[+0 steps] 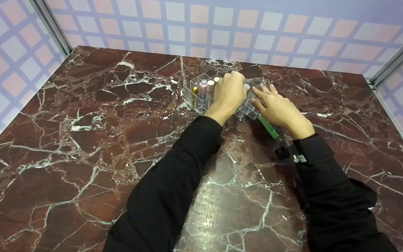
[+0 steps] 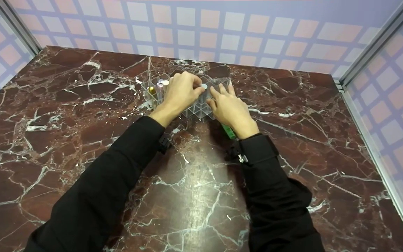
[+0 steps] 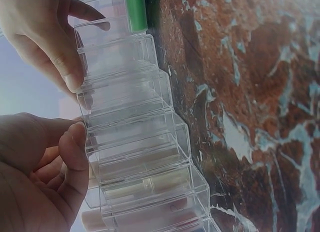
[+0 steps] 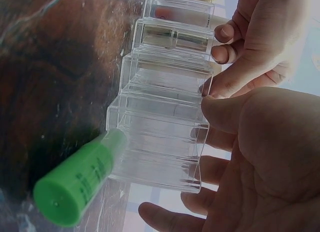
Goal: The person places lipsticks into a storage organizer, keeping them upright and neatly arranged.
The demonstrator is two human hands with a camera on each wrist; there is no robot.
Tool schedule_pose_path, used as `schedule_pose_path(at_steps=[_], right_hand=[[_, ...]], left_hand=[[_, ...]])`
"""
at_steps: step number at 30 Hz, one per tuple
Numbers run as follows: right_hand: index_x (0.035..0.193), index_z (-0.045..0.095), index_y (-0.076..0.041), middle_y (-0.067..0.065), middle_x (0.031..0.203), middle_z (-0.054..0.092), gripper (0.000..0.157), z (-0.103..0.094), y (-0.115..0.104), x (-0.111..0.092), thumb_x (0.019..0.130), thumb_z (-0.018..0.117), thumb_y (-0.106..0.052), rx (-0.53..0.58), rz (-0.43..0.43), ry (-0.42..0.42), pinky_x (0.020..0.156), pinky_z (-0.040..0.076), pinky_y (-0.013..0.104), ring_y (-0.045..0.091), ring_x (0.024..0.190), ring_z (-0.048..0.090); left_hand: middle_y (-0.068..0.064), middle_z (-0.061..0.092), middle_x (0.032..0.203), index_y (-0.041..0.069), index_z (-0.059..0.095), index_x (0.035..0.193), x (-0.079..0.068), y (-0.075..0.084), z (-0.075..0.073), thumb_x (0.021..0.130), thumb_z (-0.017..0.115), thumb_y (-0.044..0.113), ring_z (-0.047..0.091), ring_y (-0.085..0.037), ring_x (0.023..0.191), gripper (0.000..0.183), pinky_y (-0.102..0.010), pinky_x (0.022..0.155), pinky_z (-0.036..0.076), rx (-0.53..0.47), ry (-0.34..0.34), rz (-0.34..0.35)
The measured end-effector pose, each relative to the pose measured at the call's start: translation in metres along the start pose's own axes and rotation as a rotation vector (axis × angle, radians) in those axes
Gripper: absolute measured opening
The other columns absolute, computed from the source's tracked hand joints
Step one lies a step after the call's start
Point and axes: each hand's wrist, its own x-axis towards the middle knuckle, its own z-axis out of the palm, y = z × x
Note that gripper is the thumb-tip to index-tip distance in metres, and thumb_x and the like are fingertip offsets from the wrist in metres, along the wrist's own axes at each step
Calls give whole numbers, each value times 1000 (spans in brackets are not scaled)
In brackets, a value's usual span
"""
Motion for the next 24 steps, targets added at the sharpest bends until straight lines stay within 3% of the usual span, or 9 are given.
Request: schedule_pose_path(at_steps=[5, 11, 16, 21, 24], right_hand=[[161, 25, -10, 19, 167, 12, 60, -1, 1, 0, 111, 36, -41, 5, 0, -3, 112, 14, 73, 45, 151, 4], [160, 25, -9, 20, 166, 10, 63, -4, 3, -2, 109, 40, -43, 48, -5, -24, 116, 10, 69, 45, 151, 3], [159, 28, -6, 23, 164, 17, 65, -10, 4, -8, 108, 46, -42, 70, -20, 4, 118, 13, 63, 47, 150, 12], [157, 32, -4, 26, 159, 30, 64, -16, 4, -18, 107, 51, -39, 63, -30, 58, 115, 26, 63, 50, 141, 35], [156, 35, -5, 30, 136, 56, 65, -19, 3, -26, 105, 54, -40, 56, -31, 93, 104, 40, 64, 46, 106, 62]], left_hand=[[-5, 75, 97, 11, 72, 86, -2, -1, -1, 95, 71, 14, 67, -17, 80, 10, -28, 72, 55, 15, -7, 23], [-6, 75, 98, 10, 73, 91, -5, 1, -3, 90, 63, -1, 67, -17, 78, 14, -27, 71, 55, 44, -33, 50], [-6, 73, 91, 9, 70, 89, -11, 2, -6, 91, 65, 0, 67, -17, 76, 11, -27, 70, 55, 59, -46, 78], [-5, 76, 93, 10, 75, 91, -16, 4, -10, 92, 70, 7, 68, -18, 77, 6, -27, 72, 56, 76, -67, 113], [-4, 76, 97, 12, 78, 94, -18, 4, -12, 93, 73, 13, 70, -18, 81, 5, -28, 77, 57, 86, -89, 117]])
